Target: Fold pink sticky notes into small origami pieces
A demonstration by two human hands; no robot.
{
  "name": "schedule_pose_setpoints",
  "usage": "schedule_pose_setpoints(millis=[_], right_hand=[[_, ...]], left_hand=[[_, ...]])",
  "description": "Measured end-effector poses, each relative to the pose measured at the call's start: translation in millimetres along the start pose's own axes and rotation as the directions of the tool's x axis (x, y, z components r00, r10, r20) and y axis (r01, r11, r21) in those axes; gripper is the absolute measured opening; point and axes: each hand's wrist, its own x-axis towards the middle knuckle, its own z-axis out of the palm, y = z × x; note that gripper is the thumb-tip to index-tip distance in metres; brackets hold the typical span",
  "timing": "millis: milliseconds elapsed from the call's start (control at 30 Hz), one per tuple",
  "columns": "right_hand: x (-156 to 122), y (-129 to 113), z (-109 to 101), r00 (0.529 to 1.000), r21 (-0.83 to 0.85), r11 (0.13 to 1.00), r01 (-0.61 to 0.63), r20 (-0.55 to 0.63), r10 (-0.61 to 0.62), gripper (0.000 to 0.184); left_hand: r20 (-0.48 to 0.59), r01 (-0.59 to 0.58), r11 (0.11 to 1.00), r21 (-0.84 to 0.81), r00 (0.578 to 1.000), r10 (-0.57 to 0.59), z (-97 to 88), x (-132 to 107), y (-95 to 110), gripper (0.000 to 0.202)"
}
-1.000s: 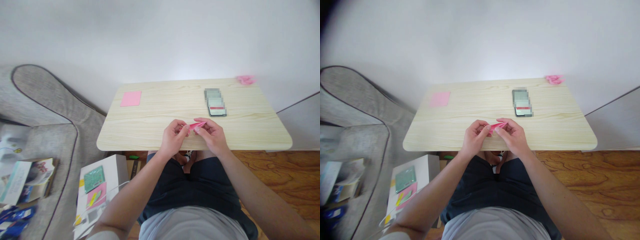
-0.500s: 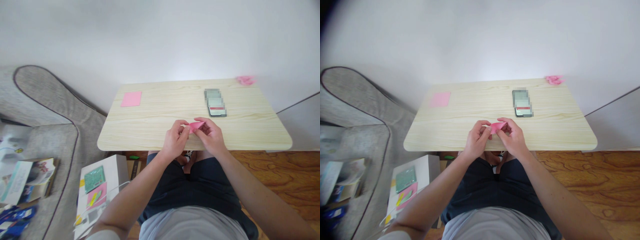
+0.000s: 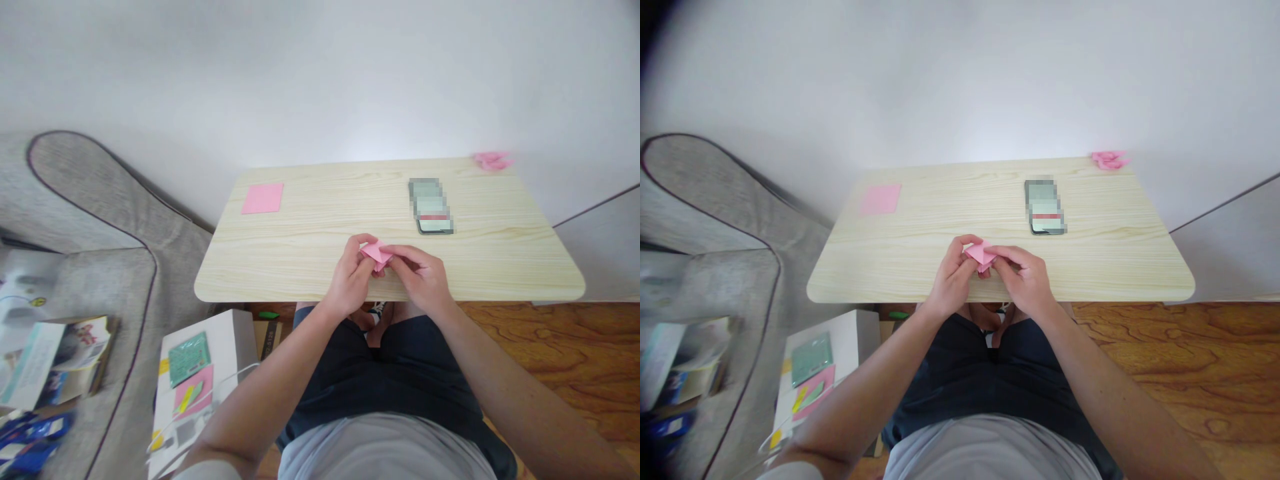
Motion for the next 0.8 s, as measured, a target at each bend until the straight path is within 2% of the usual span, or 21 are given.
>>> schedule_pose_setpoints(millis=[67,200,400,600,800], right_hand=[[-1,0,0,0.999,0.0,0.999,-0.033,0.012,0.033,0.02],[0,-3,-2,1.0,0.017,1.0,-0.024,0.006,0.024,0.016],[1,-5,-4,0.997,0.125,0.99,-0.068,0.036,0.064,0.015],[0,-1,-5,0.997,0.181,0.982,-0.061,0.055,0.052,0.017],[1,4,-5,0.997,0.132,0.989,-0.072,0.0,0.072,0.018]], left_hand=[[0.004,-0.012,1.0,-0.01,1.0,0.012,-1.5,1,2,0.02],[-0.009,-0.076,0.992,0.102,0.997,0.077,-6.9,1,5,0.019],[0.011,-0.075,0.987,0.144,0.997,0.074,-13.5,-1,5,0.025],[0.058,-0.046,0.996,0.076,0.997,0.041,-14.7,-1,8,0.019],[-0.024,-0.027,0.998,0.049,0.999,0.028,-13.0,1,7,0.024]])
